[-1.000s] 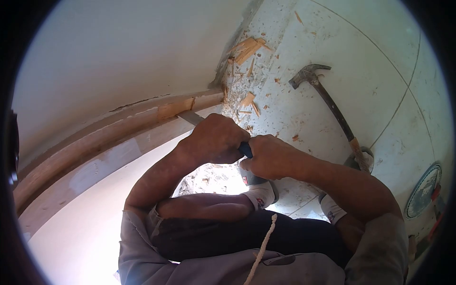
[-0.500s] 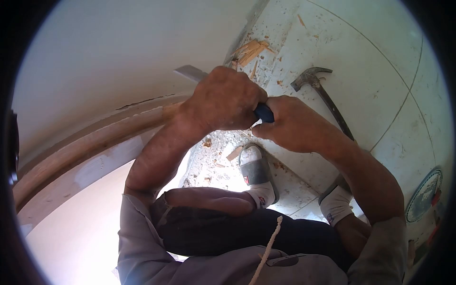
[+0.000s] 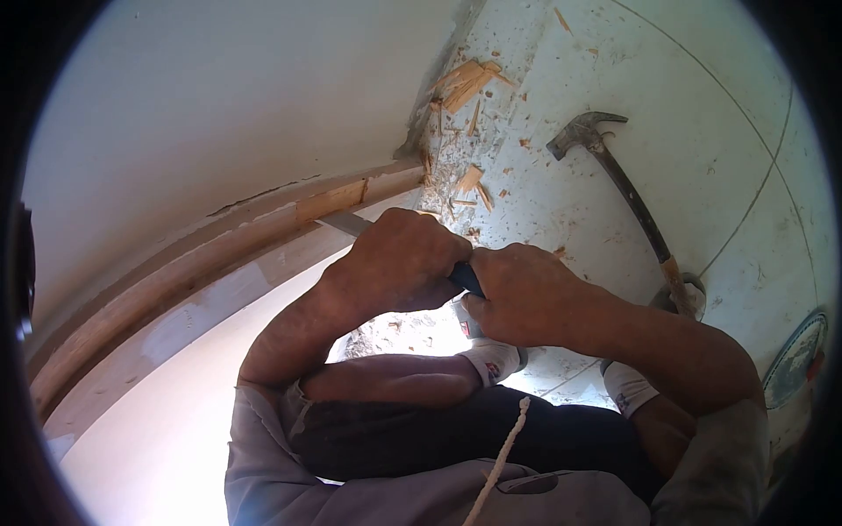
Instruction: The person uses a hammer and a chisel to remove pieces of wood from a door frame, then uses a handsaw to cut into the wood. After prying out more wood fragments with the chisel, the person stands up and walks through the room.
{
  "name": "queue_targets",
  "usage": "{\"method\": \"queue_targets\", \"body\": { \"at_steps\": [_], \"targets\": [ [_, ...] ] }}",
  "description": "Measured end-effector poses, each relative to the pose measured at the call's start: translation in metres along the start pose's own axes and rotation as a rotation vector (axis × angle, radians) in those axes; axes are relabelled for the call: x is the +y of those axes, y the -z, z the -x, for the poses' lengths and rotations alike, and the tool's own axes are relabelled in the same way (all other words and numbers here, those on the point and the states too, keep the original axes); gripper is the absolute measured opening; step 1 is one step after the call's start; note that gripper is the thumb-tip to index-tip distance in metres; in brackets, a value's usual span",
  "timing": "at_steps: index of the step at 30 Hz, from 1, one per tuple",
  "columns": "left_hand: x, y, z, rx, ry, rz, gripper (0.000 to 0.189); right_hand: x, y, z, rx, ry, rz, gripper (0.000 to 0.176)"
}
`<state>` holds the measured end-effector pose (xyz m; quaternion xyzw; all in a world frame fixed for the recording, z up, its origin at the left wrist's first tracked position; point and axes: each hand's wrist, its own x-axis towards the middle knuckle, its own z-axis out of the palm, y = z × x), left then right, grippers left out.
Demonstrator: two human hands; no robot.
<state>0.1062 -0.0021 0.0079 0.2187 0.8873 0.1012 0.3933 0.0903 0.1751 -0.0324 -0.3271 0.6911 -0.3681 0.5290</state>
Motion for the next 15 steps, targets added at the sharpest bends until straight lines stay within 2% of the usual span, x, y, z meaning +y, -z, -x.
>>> {"method": "queue_targets", "body": {
  "at_steps": [6, 15],
  "targets": [
    [-0.005, -0.011, 0.009, 0.038, 0.024, 0.009, 0.015, 0.000, -0.018, -0.008, 0.022, 0.016, 0.024, 0.033],
    [-0.009, -0.016, 0.021, -0.044, -0.032, 0.017, 0.012, -0.005, -0.043, -0.012, 0.007, 0.017, -0.045, 0.030]
  ]
}}
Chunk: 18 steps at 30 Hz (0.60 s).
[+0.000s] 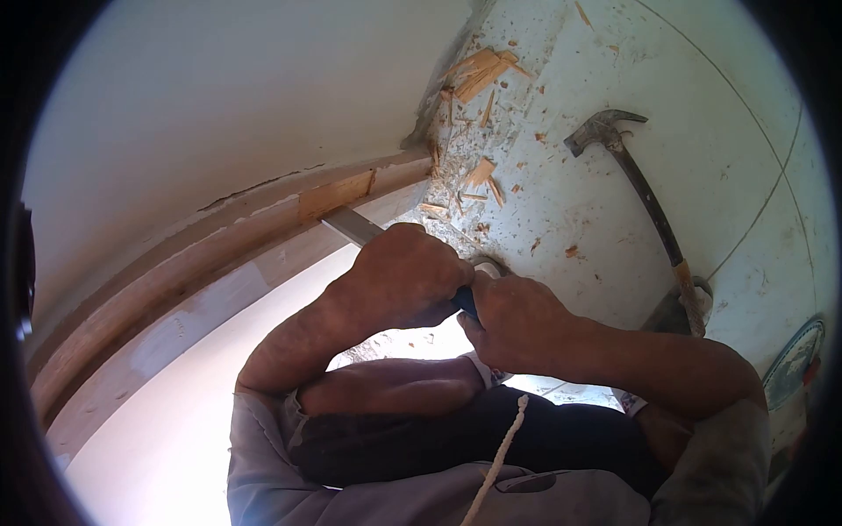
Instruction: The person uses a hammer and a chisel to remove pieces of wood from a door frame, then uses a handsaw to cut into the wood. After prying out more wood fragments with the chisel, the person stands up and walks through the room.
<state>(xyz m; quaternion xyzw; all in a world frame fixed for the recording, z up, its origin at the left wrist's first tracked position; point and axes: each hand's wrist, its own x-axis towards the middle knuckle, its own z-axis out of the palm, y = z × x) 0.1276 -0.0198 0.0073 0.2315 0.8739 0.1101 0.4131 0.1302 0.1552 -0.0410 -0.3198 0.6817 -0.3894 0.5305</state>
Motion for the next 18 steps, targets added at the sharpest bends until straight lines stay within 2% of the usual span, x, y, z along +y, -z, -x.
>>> {"method": "queue_targets", "body": {
  "at_steps": [7, 9, 13, 18],
  "targets": [
    [-0.006, -0.006, 0.003, -0.025, -0.076, -0.002, 0.010, 0.003, -0.017, -0.002, 0.039, 0.048, -0.101, 0.031],
    [-0.006, 0.002, 0.002, -0.110, -0.058, 0.014, 0.009, -0.002, -0.010, 0.001, 0.000, 0.035, -0.115, 0.031],
    [-0.011, 0.014, 0.006, -0.056, -0.144, 0.101, 0.010, -0.015, 0.005, 0.006, -0.067, 0.004, -0.121, 0.033],
    [-0.011, 0.002, -0.001, -0.040, -0.152, 0.050, 0.014, -0.008, 0.000, 0.003, -0.008, 0.033, -0.050, 0.027]
  ]
}}
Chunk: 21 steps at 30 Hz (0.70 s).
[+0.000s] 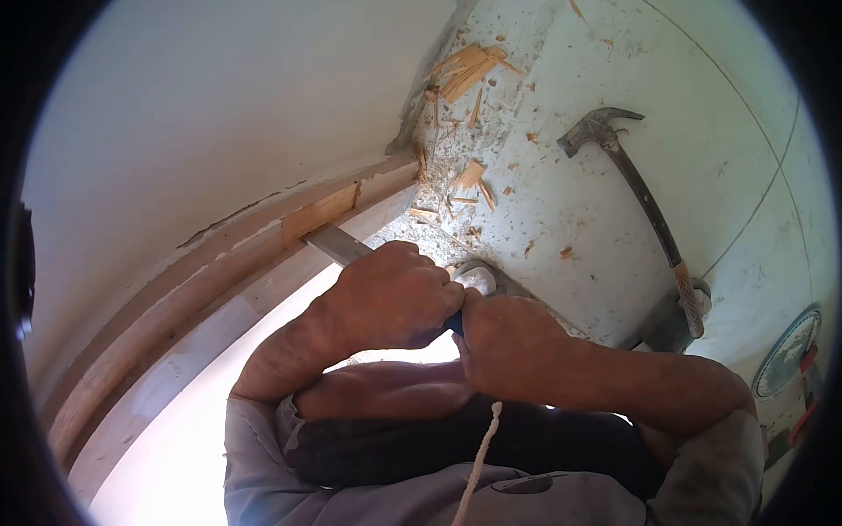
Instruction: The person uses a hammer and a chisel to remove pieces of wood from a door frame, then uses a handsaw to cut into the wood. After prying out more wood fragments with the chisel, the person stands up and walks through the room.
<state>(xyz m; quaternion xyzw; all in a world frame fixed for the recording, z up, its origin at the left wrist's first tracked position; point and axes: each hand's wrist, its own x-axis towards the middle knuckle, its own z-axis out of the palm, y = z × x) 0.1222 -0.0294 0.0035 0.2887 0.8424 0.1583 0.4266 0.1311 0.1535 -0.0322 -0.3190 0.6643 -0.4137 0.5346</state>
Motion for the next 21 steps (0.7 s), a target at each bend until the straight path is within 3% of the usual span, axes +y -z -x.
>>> {"method": "queue_targets", "body": {
  "at_steps": [2, 6, 9, 11, 12, 15, 21],
  "targets": [
    [0.001, -0.004, -0.008, -0.013, 0.041, -0.065, 0.014, 0.010, 0.005, -0.008, 0.028, -0.102, 0.124, 0.023],
    [0.008, -0.008, -0.018, -0.048, 0.142, -0.137, 0.014, 0.022, -0.003, -0.004, 0.108, -0.050, 0.175, 0.022],
    [0.013, 0.001, -0.020, -0.092, 0.172, -0.195, 0.013, 0.026, -0.017, -0.005, 0.194, 0.027, 0.173, 0.034],
    [0.014, 0.010, -0.024, -0.062, 0.083, -0.418, 0.012, 0.024, -0.030, -0.003, 0.407, 0.005, 0.035, 0.033],
    [0.010, 0.015, -0.025, 0.077, 0.047, -0.441, 0.012, 0.025, -0.024, -0.004, 0.513, 0.082, 0.025, 0.033],
    [0.019, 0.032, -0.040, 0.102, 0.031, -0.448, 0.013, 0.025, -0.004, 0.003, 0.539, 0.055, 0.047, 0.027],
    [0.014, -0.007, -0.038, 0.106, 0.071, -0.180, 0.011, 0.040, -0.006, 0.010, 0.251, -0.007, 0.076, 0.031]
  ]
}}
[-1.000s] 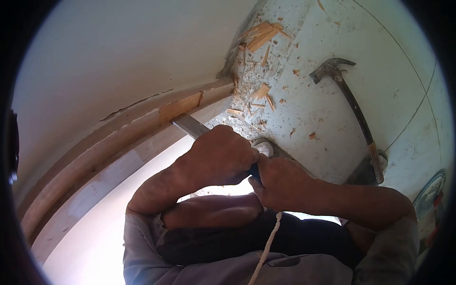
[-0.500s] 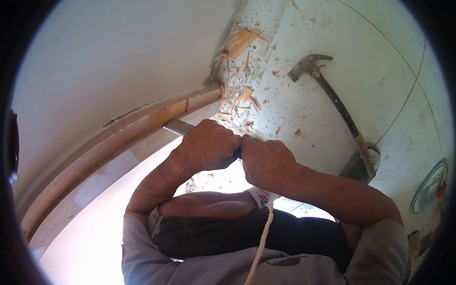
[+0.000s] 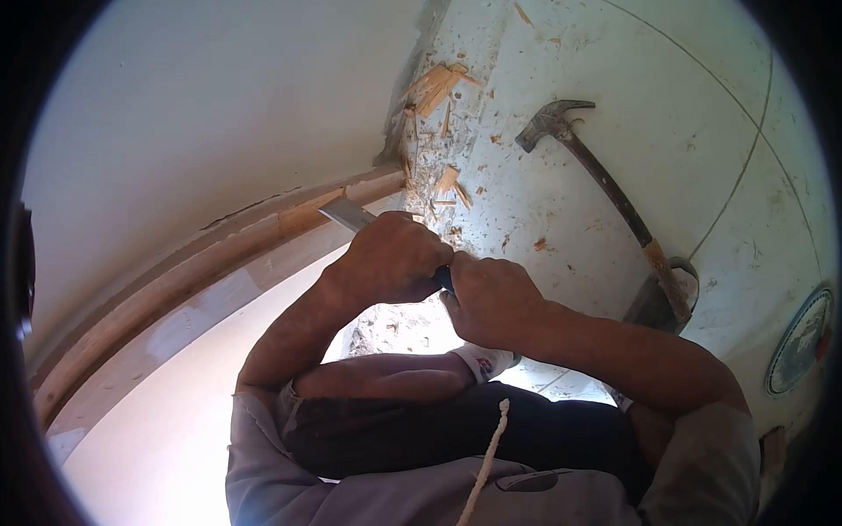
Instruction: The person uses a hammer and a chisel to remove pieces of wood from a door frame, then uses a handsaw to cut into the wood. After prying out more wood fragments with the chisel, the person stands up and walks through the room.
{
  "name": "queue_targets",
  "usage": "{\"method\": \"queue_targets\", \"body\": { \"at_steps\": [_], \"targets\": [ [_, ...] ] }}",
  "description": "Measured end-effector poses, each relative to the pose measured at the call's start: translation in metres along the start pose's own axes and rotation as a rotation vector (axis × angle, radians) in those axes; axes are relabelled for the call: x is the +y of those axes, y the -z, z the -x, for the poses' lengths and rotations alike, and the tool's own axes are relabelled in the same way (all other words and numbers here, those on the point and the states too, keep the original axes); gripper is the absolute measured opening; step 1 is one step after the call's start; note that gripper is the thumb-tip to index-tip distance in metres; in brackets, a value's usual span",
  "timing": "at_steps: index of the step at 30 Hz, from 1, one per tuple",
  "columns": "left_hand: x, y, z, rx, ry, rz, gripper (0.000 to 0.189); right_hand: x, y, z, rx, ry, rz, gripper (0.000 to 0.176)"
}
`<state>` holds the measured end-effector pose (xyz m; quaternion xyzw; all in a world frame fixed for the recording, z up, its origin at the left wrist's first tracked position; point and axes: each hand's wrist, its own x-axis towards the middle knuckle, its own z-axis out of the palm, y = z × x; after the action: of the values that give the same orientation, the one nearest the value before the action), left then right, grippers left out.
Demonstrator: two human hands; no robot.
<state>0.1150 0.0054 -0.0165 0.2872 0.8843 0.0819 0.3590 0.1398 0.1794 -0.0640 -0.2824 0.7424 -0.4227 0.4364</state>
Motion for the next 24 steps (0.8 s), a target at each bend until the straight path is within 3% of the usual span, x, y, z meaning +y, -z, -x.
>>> {"method": "queue_targets", "body": {
  "at_steps": [5, 8, 14, 24],
  "targets": [
    [-0.006, -0.009, 0.010, 0.006, 0.042, 0.050, 0.015, -0.005, -0.004, -0.009, -0.062, 0.002, 0.042, 0.034],
    [-0.009, -0.011, 0.014, -0.023, 0.060, 0.050, 0.012, -0.012, 0.000, -0.013, -0.112, -0.025, 0.044, 0.024],
    [-0.015, -0.015, 0.020, 0.023, 0.039, 0.079, 0.010, -0.017, -0.003, -0.018, -0.153, -0.073, 0.030, 0.025],
    [-0.019, 0.002, 0.014, -0.112, 0.052, 0.139, 0.013, -0.021, 0.017, -0.027, -0.321, -0.099, 0.042, 0.035]
  ]
}}
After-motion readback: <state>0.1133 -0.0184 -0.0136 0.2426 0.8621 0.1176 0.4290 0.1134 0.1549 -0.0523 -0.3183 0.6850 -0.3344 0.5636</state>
